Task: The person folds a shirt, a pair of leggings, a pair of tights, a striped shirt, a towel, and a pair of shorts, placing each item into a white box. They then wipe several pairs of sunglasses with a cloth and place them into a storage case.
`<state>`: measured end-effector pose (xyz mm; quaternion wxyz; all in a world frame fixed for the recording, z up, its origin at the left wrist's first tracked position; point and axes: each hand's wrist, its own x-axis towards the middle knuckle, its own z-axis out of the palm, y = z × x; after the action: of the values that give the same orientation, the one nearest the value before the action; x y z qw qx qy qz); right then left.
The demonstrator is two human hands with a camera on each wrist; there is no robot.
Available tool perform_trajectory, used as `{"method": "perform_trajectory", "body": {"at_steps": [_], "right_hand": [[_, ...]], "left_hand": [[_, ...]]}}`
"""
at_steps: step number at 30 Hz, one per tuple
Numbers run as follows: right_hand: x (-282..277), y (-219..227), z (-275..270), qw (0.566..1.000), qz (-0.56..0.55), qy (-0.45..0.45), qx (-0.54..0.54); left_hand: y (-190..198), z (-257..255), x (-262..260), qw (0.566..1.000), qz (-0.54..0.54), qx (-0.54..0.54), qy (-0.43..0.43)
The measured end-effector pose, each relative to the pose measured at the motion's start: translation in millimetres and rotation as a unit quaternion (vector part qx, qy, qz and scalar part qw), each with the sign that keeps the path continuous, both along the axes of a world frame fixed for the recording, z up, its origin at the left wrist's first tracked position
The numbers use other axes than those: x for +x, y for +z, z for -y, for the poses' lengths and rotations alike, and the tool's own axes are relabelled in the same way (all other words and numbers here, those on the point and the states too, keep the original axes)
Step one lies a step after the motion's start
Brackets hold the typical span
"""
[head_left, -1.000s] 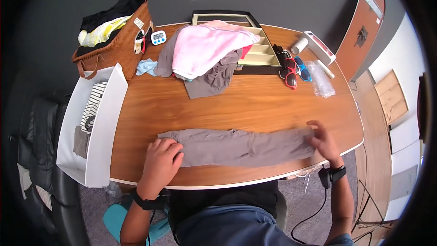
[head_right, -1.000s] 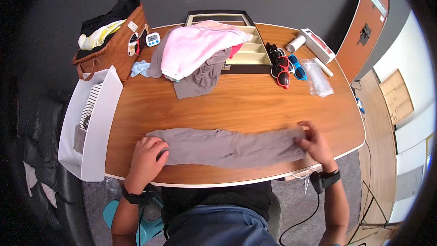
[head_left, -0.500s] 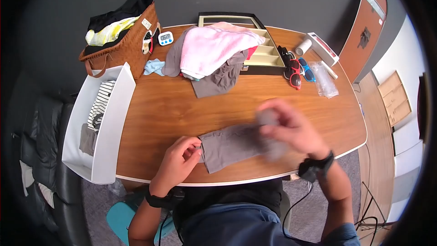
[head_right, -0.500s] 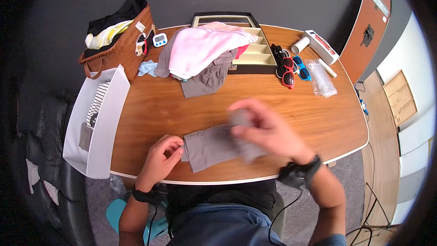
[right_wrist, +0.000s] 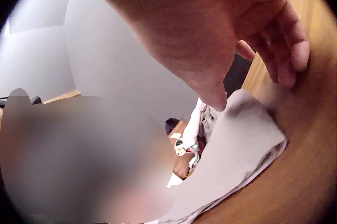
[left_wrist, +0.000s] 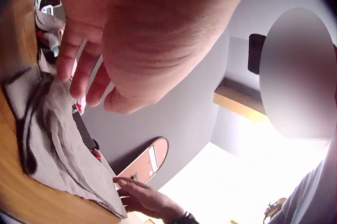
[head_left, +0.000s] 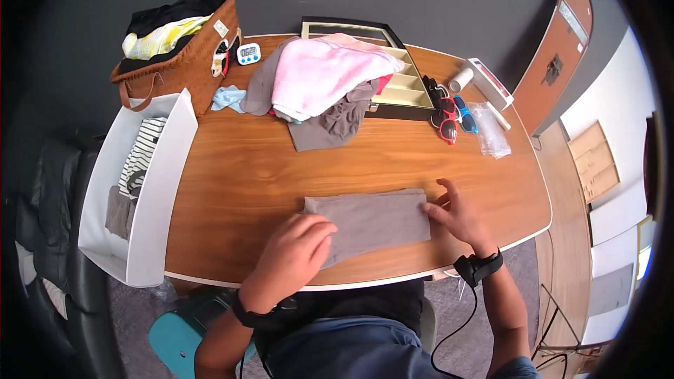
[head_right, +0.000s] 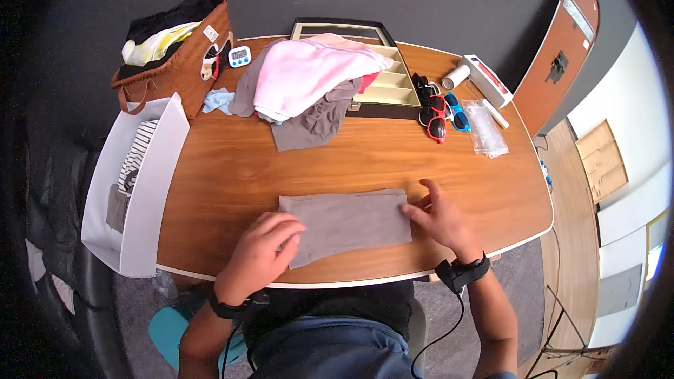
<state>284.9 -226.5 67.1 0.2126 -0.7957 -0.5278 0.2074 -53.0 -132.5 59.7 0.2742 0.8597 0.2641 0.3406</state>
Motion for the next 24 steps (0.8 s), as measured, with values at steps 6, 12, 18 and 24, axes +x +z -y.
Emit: {"method": "perform_trajectory", "body": {"at_steps": [6, 12, 18, 24], "right_hand": [[-28, -9, -17, 0.947, -0.313, 0.053, 0.052], [-78, 46, -35, 0.949, -0.271, 0.129, 0.095], [-118, 37, -50, 0.885, -0.349, 0.301, 0.073], [-89, 2, -55, 0.99, -0.07, 0.121, -0.018]], "left_hand": [[-17, 3, 18, 0.993, -0.115, 0.023, -0.027], [-20, 5, 13, 0.997, -0.062, -0.022, -0.05], [-18, -6, -24, 0.979, 0.074, -0.181, 0.064], [-19, -4, -33, 0.973, -0.018, -0.19, 0.128]]}}
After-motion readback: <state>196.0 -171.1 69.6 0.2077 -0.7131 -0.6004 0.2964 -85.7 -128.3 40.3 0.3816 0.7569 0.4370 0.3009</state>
